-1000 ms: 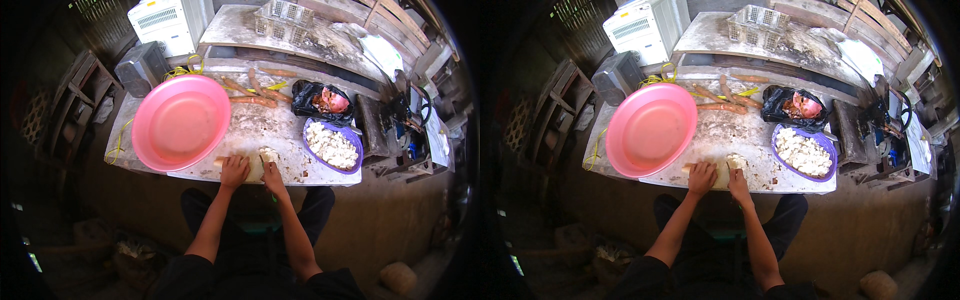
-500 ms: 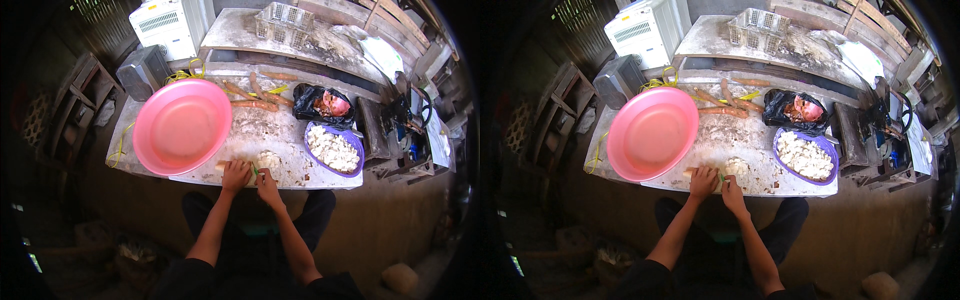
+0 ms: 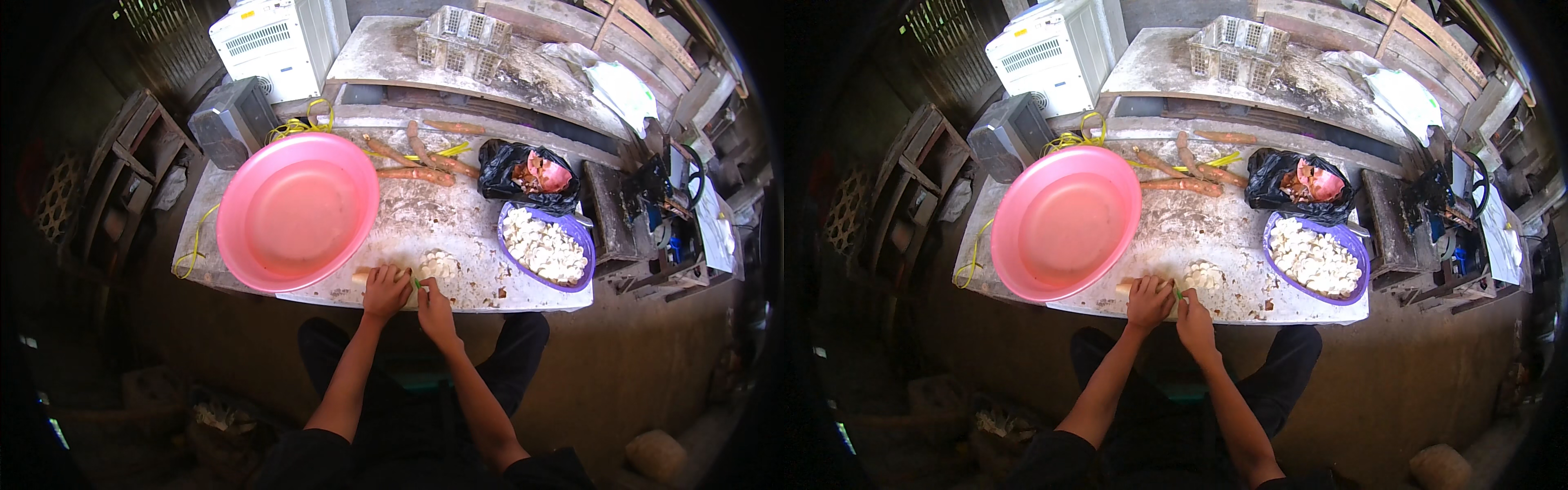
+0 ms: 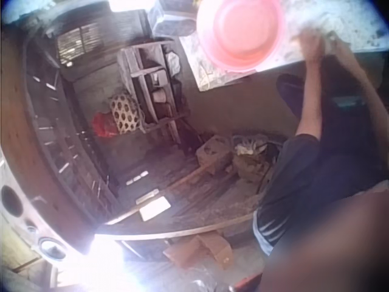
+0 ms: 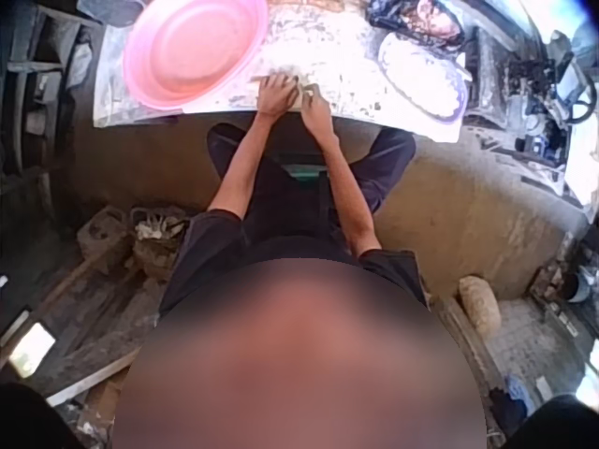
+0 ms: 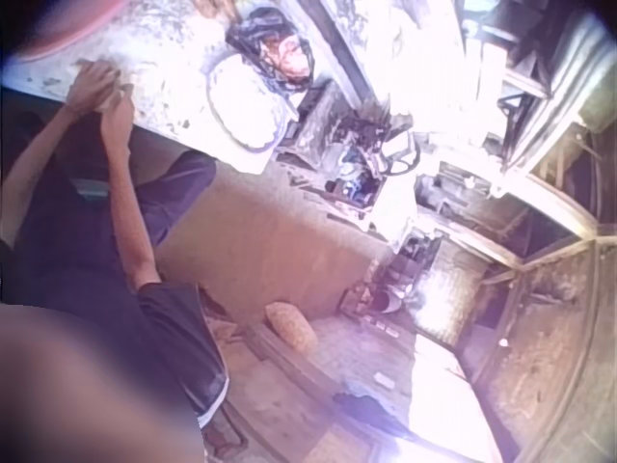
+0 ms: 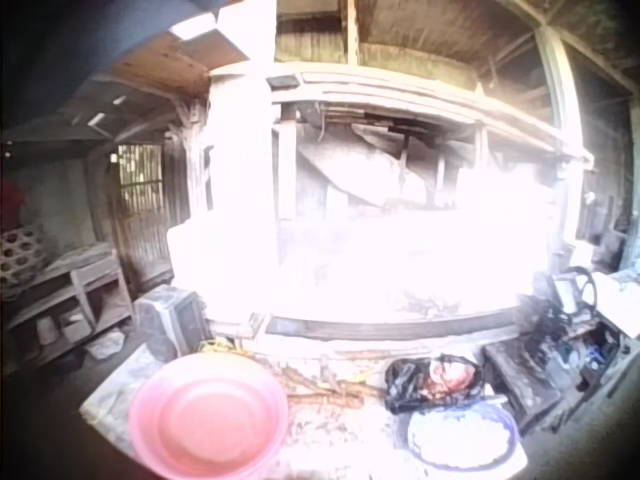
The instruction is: The person slices a piece of white food on a table using a small green knife.
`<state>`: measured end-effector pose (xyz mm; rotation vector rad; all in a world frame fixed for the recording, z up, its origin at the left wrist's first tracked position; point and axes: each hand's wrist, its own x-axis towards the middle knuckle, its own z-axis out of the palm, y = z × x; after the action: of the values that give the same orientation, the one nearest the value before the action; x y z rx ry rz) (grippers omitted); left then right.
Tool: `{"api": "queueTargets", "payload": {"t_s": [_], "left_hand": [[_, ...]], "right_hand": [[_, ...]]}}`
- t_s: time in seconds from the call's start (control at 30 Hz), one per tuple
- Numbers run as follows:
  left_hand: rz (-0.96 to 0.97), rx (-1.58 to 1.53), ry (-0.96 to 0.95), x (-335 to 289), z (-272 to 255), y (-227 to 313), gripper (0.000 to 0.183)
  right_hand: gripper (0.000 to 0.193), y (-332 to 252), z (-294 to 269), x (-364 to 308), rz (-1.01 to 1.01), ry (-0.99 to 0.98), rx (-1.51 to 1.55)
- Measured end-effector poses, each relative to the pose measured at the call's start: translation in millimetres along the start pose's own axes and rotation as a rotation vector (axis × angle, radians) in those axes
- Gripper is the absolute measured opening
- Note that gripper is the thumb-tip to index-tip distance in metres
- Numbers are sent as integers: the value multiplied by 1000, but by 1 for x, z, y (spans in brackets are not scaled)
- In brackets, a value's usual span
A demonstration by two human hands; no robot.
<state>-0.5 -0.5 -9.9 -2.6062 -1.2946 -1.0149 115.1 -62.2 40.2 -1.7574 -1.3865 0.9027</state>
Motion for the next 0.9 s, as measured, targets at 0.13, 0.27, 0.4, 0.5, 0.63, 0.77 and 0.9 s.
{"api": "queueTargets", "payload": {"t_s": [0.13, 0.27, 0.4, 0.5, 0.63, 0.77, 0.9], "left_hand": [[13, 11, 2, 0, -1, 1, 24], [-2, 3, -29, 1, -3, 2, 25], [0, 8, -29, 1, -3, 1, 25], [7, -1, -24, 1, -3, 1, 26], [3, -5, -29, 0, -2, 0, 23], [6, -5, -26, -1, -2, -1, 23], [10, -10, -23, 0, -3, 0, 24]], "right_hand": [[12, -8, 1, -3, -6, 21, -89], [10, -8, 3, -4, -19, 41, -85], [9, -7, 4, -4, -27, 47, -62], [10, -6, 1, -3, -13, 35, -17], [12, -10, -4, -2, 5, 7, -1], [10, -2, -1, 2, -82, 67, -29], [11, 1, 0, 4, -21, 3, -80]]}}
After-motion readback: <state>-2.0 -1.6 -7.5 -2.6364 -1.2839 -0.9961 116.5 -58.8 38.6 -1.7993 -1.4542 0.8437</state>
